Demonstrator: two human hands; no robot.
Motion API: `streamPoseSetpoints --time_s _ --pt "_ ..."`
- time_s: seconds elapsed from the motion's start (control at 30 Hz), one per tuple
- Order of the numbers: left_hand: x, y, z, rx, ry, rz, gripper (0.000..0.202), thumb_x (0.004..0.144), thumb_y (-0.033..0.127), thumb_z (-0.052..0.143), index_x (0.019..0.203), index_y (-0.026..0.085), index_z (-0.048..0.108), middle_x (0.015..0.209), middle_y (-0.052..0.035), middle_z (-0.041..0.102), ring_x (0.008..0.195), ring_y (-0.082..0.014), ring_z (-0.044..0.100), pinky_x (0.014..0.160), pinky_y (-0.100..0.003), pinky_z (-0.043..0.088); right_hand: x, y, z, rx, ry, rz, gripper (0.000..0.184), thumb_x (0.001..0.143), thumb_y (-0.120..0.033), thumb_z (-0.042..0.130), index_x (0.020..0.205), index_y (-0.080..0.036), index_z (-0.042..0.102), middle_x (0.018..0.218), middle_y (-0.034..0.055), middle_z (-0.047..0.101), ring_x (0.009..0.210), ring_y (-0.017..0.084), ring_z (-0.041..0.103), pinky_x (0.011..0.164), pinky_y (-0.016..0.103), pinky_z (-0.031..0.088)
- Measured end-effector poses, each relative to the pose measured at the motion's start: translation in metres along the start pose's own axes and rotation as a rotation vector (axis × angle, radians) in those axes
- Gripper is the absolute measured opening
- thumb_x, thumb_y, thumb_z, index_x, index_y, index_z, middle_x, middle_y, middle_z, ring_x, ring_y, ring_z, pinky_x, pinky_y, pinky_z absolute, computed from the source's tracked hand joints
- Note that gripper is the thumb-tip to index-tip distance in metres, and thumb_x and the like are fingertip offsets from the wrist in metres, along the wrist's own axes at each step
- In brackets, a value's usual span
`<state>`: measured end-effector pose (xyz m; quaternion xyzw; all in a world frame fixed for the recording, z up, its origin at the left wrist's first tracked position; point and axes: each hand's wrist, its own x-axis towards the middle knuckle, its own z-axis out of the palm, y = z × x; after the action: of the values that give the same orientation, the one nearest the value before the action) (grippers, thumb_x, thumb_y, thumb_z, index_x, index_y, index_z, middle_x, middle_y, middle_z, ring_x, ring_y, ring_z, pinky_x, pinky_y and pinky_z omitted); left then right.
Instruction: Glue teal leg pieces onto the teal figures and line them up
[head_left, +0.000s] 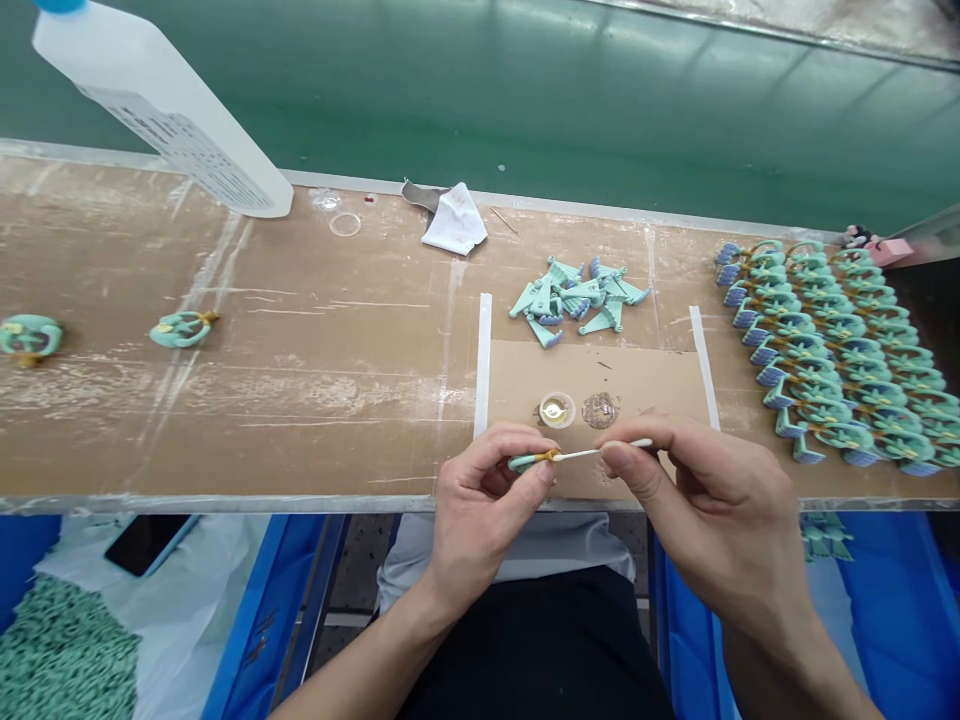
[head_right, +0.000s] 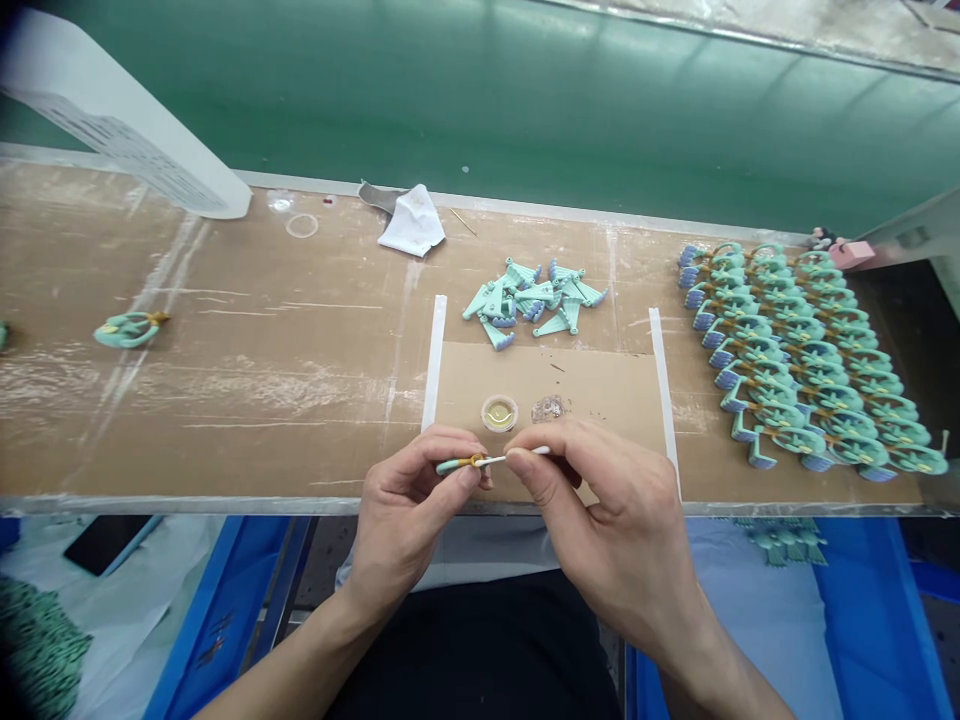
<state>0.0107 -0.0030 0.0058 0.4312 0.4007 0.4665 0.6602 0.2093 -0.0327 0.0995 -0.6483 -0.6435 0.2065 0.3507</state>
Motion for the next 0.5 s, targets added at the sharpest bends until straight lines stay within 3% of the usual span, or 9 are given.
streamPoseSetpoints --time_s 0.2,0.5 --pt "0.0005 -0.0009 -0.0011 -0.006 -0.001 0.000 0.004 0.104 0.025 0.092 0.106 0.025 0.096 0.108 -0.0080 0.083 0.086 -0.0192 0.075 0.077 -0.030 0.062 -0.0003 0.0021 -0.0006 0.010 0.001 -0.007 0.020 0.115 -0.021 0.076 0.097 -0.027 0.083 0.071 -0.0033 0.071 0.063 0.017 0.067 0.067 0.030 0.055" --pt "0.0001 -0.0008 -0.0004 -0.002 0.006 0.000 0.004 0.102 0.026 0.094 0.104 0.023 0.096 0.108 -0.0095 0.084 0.087 -0.0201 0.075 0.076 -0.030 0.063 -0.0028 0.0040 -0.0016 0.051 0.045 0.002 0.017 0.114 -0.018 0.080 0.102 -0.028 0.082 0.089 -0.0039 0.084 0.068 0.016 0.068 0.067 0.030 0.052"
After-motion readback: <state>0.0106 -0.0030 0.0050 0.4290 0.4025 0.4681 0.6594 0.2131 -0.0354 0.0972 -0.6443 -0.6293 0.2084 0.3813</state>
